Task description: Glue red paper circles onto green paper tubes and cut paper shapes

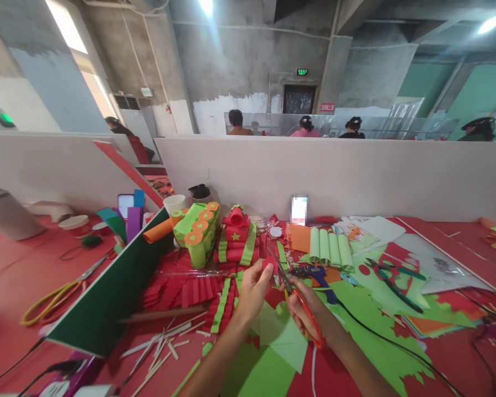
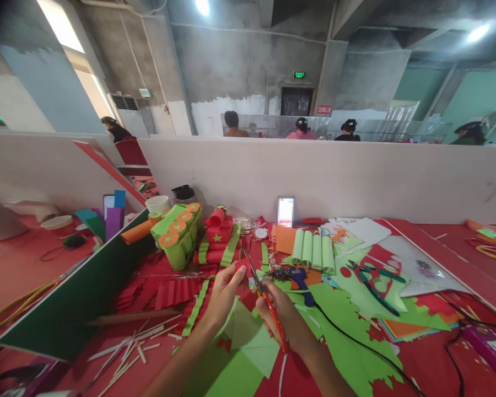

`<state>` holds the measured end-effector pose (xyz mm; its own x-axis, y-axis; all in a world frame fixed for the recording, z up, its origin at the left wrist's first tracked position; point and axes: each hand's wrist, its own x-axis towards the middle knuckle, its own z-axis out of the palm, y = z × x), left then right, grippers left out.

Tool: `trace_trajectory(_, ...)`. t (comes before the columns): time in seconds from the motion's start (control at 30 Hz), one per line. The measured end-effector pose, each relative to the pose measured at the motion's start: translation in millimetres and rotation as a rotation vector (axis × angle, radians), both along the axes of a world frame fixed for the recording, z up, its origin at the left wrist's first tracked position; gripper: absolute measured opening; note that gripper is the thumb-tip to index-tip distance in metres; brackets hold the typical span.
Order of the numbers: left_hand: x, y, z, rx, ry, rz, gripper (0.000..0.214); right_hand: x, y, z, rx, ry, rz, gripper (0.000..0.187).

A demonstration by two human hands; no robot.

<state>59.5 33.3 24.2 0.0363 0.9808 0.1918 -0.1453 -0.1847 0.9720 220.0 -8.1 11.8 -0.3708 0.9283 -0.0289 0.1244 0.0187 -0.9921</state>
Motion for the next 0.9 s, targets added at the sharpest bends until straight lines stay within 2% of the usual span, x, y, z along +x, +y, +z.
trace_trajectory(0.23, -1.3, 1.2, -2.5, -0.001, 0.030, -0.009, 0.036, 1.0, 6.3, -13.9, -0.012, -0.001, -0.024, 0.069)
trace_trajectory(0.5, -5.5, 4.6, -6.5, -0.002, 0.056, -0.028, 0.037, 4.5, 1.3, 0.2, 0.035, -0.039, -0.002, 0.065)
trace_trajectory(0.67, -8.3, 4.6, -1.5, -0.013, 0.031, -0.082, 0.034, 8.7, 2.3, 2.4, 0.086, -0.104, 0.015, 0.077)
trace_trajectory(0.9, -9.6, 3.1, 4.9, -0.076, 0.027, -0.119, 0.037, 10.6, 1.3, 7.5, 0.081, -0.119, 0.020, 0.070)
